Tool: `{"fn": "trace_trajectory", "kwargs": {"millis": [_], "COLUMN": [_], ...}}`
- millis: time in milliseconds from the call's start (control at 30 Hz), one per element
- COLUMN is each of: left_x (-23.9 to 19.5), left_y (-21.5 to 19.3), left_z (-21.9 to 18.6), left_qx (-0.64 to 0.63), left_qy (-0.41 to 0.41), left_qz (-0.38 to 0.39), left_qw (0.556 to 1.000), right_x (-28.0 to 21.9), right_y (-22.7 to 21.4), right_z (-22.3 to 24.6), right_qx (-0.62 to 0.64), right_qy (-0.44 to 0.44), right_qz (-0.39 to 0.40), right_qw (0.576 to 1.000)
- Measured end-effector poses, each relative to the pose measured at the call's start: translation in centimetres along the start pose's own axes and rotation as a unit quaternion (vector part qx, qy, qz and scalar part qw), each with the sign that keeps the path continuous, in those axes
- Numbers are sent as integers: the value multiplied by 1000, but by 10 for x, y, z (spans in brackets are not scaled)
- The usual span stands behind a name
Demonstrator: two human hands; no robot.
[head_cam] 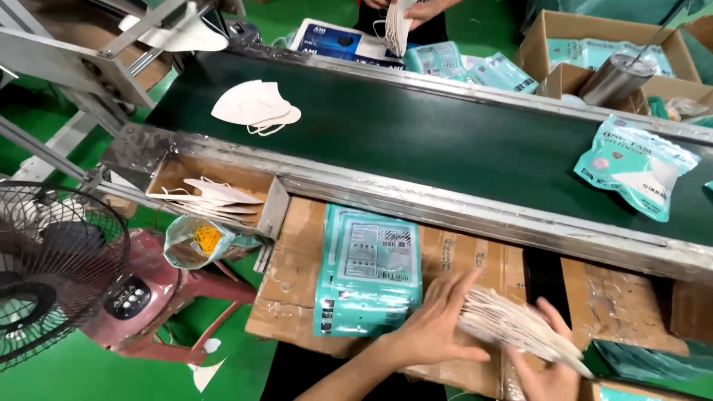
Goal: Picking up stacks of face masks and inserting them into individual plastic packaging pouches on a production line.
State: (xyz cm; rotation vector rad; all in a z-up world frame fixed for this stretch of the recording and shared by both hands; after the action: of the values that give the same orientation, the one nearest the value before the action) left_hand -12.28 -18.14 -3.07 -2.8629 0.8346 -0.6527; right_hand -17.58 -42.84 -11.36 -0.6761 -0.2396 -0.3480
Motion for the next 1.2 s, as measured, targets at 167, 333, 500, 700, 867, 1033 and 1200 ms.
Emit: {"fn": "trace_trajectory", "kwargs": {"millis": [167, 333, 500, 700, 867, 1033, 1200], "left_x": [-25, -32, -29, -25, -45, -53, -66], "left_y": [36, 45, 45, 53, 76, 16, -79], "left_z": [73, 74, 72, 79, 86, 28, 15], "left_qx": [7, -36, -68, -139, -60, 131, 260], "left_qy": [-126, -96, -154, -175, -131, 40, 119], "left_qz": [17, -21, -7, -9, -142, -160, -130], "left_qw": [992, 995, 986, 975, 979, 978, 950], "right_x": [-12, -21, -22, -39, -71, -45, -22], "right_y": [30, 28, 28, 32, 48, 52, 51], "right_z": [-2, 33, 18, -2, -74, -21, -14], "right_qx": [98, 118, 116, 80, 50, 17, -131], "right_qy": [26, 59, 135, 89, 138, 26, 63], "right_qz": [91, 57, 82, 108, 39, -45, -70], "right_qw": [991, 990, 981, 987, 988, 999, 987]}}
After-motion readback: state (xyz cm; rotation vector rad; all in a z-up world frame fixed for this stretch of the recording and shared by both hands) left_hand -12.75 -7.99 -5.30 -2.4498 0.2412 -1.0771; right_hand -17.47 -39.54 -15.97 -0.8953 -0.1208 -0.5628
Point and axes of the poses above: each hand's wrist, its own x-axis towards the middle knuckle, its own y-axis out of the palm, z = x × y, the point moved 1 cm from there along x, towards the middle knuckle, and after that the axes turned 12 degrees about -x, right-handed, at the moved point
